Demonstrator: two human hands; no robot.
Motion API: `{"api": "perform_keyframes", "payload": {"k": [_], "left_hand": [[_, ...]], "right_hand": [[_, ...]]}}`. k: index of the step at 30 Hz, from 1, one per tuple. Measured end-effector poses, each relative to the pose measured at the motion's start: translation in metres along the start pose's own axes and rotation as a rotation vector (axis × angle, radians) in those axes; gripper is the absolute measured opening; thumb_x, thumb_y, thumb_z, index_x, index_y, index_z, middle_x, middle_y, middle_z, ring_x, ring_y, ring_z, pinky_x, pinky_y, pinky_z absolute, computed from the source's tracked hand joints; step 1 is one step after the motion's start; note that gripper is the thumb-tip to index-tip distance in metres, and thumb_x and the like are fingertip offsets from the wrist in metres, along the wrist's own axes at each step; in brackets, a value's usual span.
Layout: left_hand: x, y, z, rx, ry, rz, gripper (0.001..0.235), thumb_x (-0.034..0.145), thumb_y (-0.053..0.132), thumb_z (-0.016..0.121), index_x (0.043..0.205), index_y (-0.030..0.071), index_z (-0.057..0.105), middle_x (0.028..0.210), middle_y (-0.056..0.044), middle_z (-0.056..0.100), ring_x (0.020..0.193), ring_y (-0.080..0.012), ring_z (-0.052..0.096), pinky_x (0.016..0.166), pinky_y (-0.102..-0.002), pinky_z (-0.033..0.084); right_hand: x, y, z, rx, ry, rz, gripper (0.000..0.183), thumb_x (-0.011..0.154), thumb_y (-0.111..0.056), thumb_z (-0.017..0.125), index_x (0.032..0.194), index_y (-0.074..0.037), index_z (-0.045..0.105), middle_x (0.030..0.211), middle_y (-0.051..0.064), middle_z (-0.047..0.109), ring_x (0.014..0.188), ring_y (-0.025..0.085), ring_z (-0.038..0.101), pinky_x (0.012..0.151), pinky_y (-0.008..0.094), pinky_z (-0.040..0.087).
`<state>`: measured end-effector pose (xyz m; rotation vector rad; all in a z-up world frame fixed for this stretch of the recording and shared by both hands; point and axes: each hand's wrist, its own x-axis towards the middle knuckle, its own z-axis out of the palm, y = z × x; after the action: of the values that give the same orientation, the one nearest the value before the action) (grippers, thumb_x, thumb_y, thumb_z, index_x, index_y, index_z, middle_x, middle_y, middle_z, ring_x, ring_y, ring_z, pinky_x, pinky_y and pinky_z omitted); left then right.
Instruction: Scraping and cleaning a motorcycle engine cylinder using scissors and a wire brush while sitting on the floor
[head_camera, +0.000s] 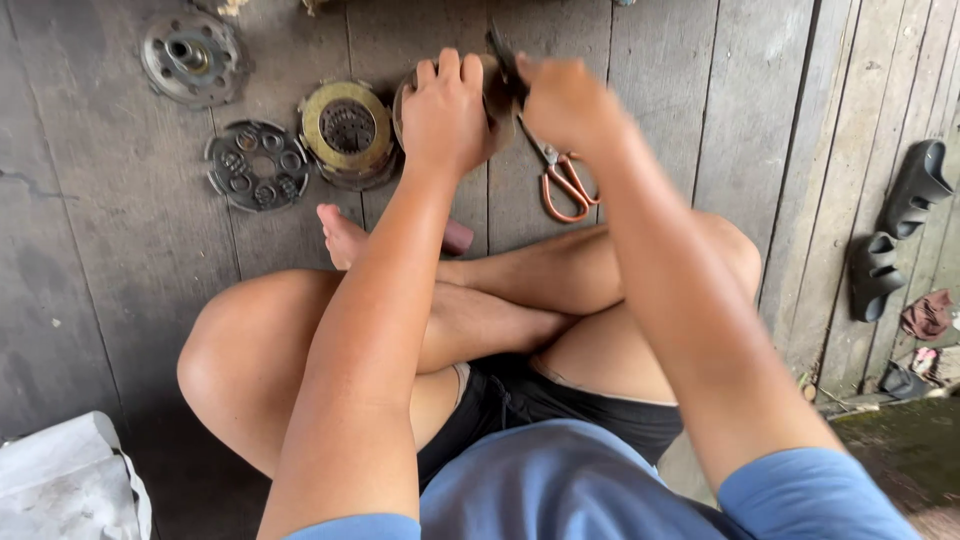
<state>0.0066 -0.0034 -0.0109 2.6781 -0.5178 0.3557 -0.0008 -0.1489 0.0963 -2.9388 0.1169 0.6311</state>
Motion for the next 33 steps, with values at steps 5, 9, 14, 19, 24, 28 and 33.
{"api": "perform_keyframes", "payload": {"k": [5, 9, 14, 19, 24, 28, 33], "left_hand": [[0.000, 0.001, 0.004, 0.009, 0.028, -0.043, 0.046, 0.070, 0.034, 0.084, 0.101, 0.011, 0.059, 0.102, -0.009, 0.058, 0.088, -0.0312, 0.060, 0.065, -0.049, 0.058], [0.002, 0.002, 0.003, 0.024, 0.066, -0.035, 0.057, 0.070, 0.046, 0.091, 0.101, 0.009, 0.061, 0.099, -0.011, 0.058, 0.083, -0.0325, 0.060, 0.062, -0.051, 0.057], [0.003, 0.005, 0.005, -0.036, 0.013, -0.062, 0.043, 0.072, 0.031, 0.078, 0.107, 0.010, 0.063, 0.101, -0.011, 0.056, 0.085, -0.0346, 0.058, 0.065, -0.053, 0.055], [0.002, 0.003, 0.010, -0.018, 0.017, -0.072, 0.050, 0.069, 0.042, 0.084, 0.101, 0.012, 0.060, 0.103, -0.010, 0.057, 0.089, -0.0333, 0.059, 0.067, -0.054, 0.057], [0.006, 0.003, 0.010, -0.020, -0.124, -0.068, 0.047, 0.070, 0.023, 0.081, 0.109, 0.009, 0.058, 0.111, -0.012, 0.056, 0.097, -0.0342, 0.058, 0.074, -0.057, 0.057], [0.005, 0.005, 0.005, -0.048, -0.020, -0.052, 0.051, 0.068, 0.039, 0.087, 0.102, 0.010, 0.061, 0.102, -0.010, 0.058, 0.089, -0.0319, 0.060, 0.067, -0.054, 0.058], [0.002, 0.006, 0.015, 0.051, 0.034, -0.075, 0.048, 0.063, 0.031, 0.082, 0.100, 0.010, 0.060, 0.100, -0.009, 0.057, 0.083, -0.0302, 0.058, 0.063, -0.049, 0.056]], "right_hand": [[-0.005, -0.016, -0.075, -0.157, -0.422, -0.005, 0.052, 0.077, -0.002, 0.049, 0.121, -0.012, 0.074, 0.067, 0.018, 0.073, 0.049, 0.035, 0.063, 0.053, 0.046, 0.050], [-0.017, -0.027, -0.089, -0.211, -0.451, 0.012, 0.056, 0.096, -0.008, 0.049, 0.150, -0.019, 0.059, 0.072, 0.019, 0.075, 0.045, 0.034, 0.063, 0.049, 0.045, 0.050], [0.053, -0.012, -0.057, -0.019, -0.559, 0.047, 0.029, 0.077, 0.016, 0.043, 0.088, 0.007, 0.067, 0.055, 0.019, 0.055, 0.041, 0.027, 0.041, 0.038, 0.038, 0.030], [0.008, -0.026, -0.070, -0.133, -0.491, 0.029, 0.047, 0.090, -0.001, 0.049, 0.132, -0.010, 0.066, 0.063, 0.018, 0.069, 0.045, 0.029, 0.057, 0.045, 0.039, 0.047], [-0.044, -0.027, -0.087, -0.154, -0.435, 0.050, 0.061, 0.093, -0.008, 0.041, 0.152, -0.014, 0.055, 0.083, 0.021, 0.076, 0.053, 0.034, 0.069, 0.059, 0.047, 0.056], [-0.003, -0.024, -0.070, -0.104, -0.460, 0.018, 0.036, 0.083, -0.003, 0.048, 0.114, -0.006, 0.065, 0.067, 0.019, 0.073, 0.045, 0.031, 0.060, 0.049, 0.043, 0.047], [0.048, -0.029, -0.049, -0.003, -0.472, 0.119, 0.025, 0.077, 0.010, 0.043, 0.062, 0.011, 0.063, 0.061, 0.019, 0.062, 0.044, 0.024, 0.049, 0.043, 0.036, 0.043]]}}
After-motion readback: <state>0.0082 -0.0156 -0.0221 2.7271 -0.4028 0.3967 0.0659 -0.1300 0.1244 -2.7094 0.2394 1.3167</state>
